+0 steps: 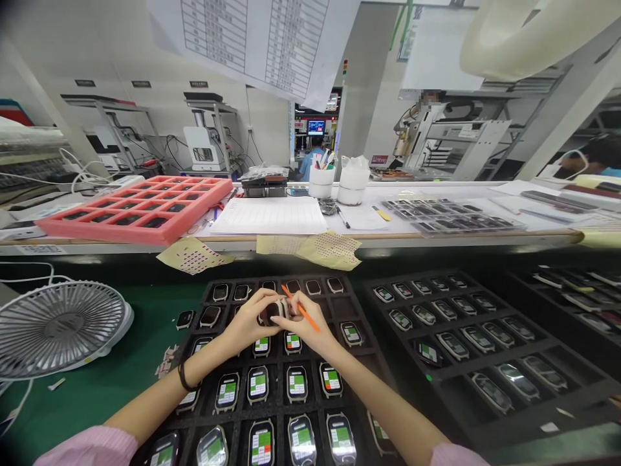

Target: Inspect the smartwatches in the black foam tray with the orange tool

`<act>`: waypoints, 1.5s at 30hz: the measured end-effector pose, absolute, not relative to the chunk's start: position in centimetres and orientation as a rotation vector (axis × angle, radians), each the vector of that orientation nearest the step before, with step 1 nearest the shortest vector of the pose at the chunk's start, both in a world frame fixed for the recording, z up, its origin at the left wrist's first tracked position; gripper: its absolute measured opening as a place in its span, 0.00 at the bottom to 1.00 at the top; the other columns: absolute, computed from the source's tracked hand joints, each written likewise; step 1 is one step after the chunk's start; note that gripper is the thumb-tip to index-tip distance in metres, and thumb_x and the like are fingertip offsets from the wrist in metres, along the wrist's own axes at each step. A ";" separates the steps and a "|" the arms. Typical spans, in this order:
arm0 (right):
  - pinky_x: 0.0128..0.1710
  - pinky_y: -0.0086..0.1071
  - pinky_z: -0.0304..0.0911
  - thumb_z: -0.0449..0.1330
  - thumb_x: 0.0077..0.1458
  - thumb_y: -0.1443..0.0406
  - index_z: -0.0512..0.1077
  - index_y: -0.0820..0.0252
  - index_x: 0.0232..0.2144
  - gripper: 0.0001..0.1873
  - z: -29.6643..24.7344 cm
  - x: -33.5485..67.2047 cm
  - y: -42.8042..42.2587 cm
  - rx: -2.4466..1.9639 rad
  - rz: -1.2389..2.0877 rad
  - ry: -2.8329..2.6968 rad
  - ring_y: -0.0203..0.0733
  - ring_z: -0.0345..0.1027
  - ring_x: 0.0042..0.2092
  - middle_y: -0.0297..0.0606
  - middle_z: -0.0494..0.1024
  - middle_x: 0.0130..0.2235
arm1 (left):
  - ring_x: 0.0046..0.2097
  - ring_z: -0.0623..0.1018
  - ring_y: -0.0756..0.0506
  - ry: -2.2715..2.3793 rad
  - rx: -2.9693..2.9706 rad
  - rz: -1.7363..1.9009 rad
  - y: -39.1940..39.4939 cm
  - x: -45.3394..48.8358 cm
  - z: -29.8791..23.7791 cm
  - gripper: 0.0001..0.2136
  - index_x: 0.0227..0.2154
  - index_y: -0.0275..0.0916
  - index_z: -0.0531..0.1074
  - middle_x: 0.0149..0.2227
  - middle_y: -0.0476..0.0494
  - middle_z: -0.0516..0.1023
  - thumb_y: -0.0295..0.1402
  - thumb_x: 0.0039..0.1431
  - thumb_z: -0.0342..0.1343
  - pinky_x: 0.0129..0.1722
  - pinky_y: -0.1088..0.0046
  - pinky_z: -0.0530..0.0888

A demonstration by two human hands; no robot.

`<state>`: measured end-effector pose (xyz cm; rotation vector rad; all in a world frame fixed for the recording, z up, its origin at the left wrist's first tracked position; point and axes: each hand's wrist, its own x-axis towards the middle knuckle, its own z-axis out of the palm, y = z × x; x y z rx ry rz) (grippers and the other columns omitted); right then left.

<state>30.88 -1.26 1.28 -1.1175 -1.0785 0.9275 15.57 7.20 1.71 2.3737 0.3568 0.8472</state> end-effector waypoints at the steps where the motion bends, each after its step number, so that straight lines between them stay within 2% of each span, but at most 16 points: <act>1: 0.30 0.32 0.66 0.71 0.37 0.57 0.54 0.56 0.20 0.26 1.3 30.8 -1.2 -1.117 0.931 -1.076 0.37 0.69 0.28 0.30 0.74 0.26 | 0.48 0.73 0.42 0.346 2.356 0.851 7.1 15.6 1.7 0.24 0.52 0.42 0.66 0.47 0.40 0.68 0.30 0.50 0.62 0.40 0.69 0.76; 3: 0.32 0.33 0.65 0.71 0.37 0.57 0.53 0.56 0.20 0.27 1.7 30.7 -1.4 -1.086 0.961 -1.038 0.38 0.69 0.29 0.29 0.74 0.25 | 0.48 0.72 0.42 0.321 2.298 0.861 7.0 15.5 1.9 0.27 0.54 0.44 0.63 0.48 0.40 0.67 0.33 0.50 0.63 0.38 0.69 0.77; 5: 0.34 0.34 0.65 0.71 0.36 0.57 0.52 0.56 0.20 0.28 2.3 30.8 -1.6 -1.050 1.002 -0.981 0.41 0.71 0.32 0.32 0.76 0.29 | 0.44 0.73 0.44 0.304 2.236 0.874 6.9 15.4 2.2 0.29 0.55 0.45 0.61 0.49 0.40 0.65 0.35 0.51 0.63 0.33 0.71 0.77; 8: 0.33 0.34 0.64 0.71 0.36 0.57 0.52 0.55 0.20 0.28 2.8 31.1 -1.8 -1.041 1.000 -0.942 0.41 0.70 0.32 0.31 0.75 0.29 | 0.39 0.73 0.47 0.289 2.207 0.903 6.9 15.3 2.5 0.25 0.53 0.45 0.63 0.48 0.41 0.65 0.35 0.53 0.62 0.32 0.72 0.77; 13: 0.27 0.30 0.58 0.71 0.38 0.58 0.52 0.55 0.20 0.28 2.5 31.3 -1.8 -1.070 0.973 -0.948 0.33 0.57 0.23 0.24 0.65 0.21 | 0.39 0.73 0.48 0.280 2.229 0.907 6.9 15.3 2.4 0.21 0.51 0.44 0.66 0.46 0.42 0.66 0.35 0.54 0.61 0.33 0.72 0.77; 17: 0.26 0.29 0.56 0.71 0.38 0.59 0.52 0.56 0.19 0.28 2.2 31.4 -1.8 -1.073 0.985 -0.929 0.31 0.52 0.21 0.22 0.57 0.18 | 0.38 0.73 0.48 0.276 2.220 0.916 6.9 15.3 2.5 0.20 0.50 0.43 0.66 0.46 0.42 0.67 0.35 0.54 0.60 0.33 0.72 0.77; 23: 0.27 0.29 0.58 0.71 0.38 0.57 0.51 0.56 0.20 0.28 2.2 31.4 -1.8 -1.077 0.994 -0.907 0.32 0.56 0.23 0.25 0.64 0.23 | 0.35 0.72 0.50 0.256 2.272 0.917 6.9 15.3 2.5 0.14 0.47 0.43 0.70 0.45 0.42 0.67 0.33 0.58 0.57 0.32 0.73 0.76; 27: 0.24 0.27 0.56 0.71 0.37 0.59 0.52 0.56 0.19 0.28 2.2 31.3 -1.8 -1.090 0.963 -0.921 0.29 0.49 0.20 0.22 0.58 0.19 | 0.38 0.72 0.48 0.283 2.274 0.884 7.1 15.3 2.3 0.22 0.54 0.45 0.65 0.45 0.42 0.67 0.33 0.57 0.58 0.32 0.74 0.75; 32: 0.25 0.29 0.59 0.71 0.37 0.58 0.53 0.56 0.19 0.27 1.9 31.4 -1.6 -1.091 0.933 -0.942 0.31 0.55 0.22 0.25 0.62 0.22 | 0.38 0.72 0.48 0.322 2.240 0.856 7.0 15.4 2.4 0.22 0.53 0.45 0.65 0.45 0.42 0.67 0.34 0.55 0.59 0.32 0.72 0.75; 36: 0.28 0.30 0.64 0.69 0.41 0.57 0.53 0.56 0.21 0.26 1.4 31.6 -1.6 -1.086 1.015 -0.912 0.33 0.61 0.26 0.27 0.63 0.24 | 0.37 0.72 0.49 0.367 2.145 0.851 6.9 15.4 2.6 0.20 0.49 0.42 0.67 0.44 0.41 0.69 0.33 0.53 0.61 0.31 0.73 0.75; 41: 0.31 0.31 0.65 0.69 0.42 0.60 0.53 0.55 0.22 0.25 1.2 32.1 -1.5 -1.049 0.975 -0.892 0.35 0.64 0.28 0.28 0.67 0.26 | 0.35 0.75 0.49 0.519 1.785 0.851 8.0 15.5 2.1 0.22 0.48 0.38 0.65 0.38 0.43 0.75 0.34 0.50 0.62 0.30 0.75 0.74; 45: 0.38 0.37 0.66 0.71 0.39 0.60 0.52 0.55 0.20 0.27 1.5 32.3 -1.4 -1.061 0.857 -0.920 0.42 0.71 0.34 0.32 0.74 0.27 | 0.32 0.76 0.49 0.568 1.592 0.865 8.8 15.6 1.9 0.26 0.50 0.36 0.63 0.39 0.41 0.76 0.39 0.49 0.62 0.22 0.79 0.72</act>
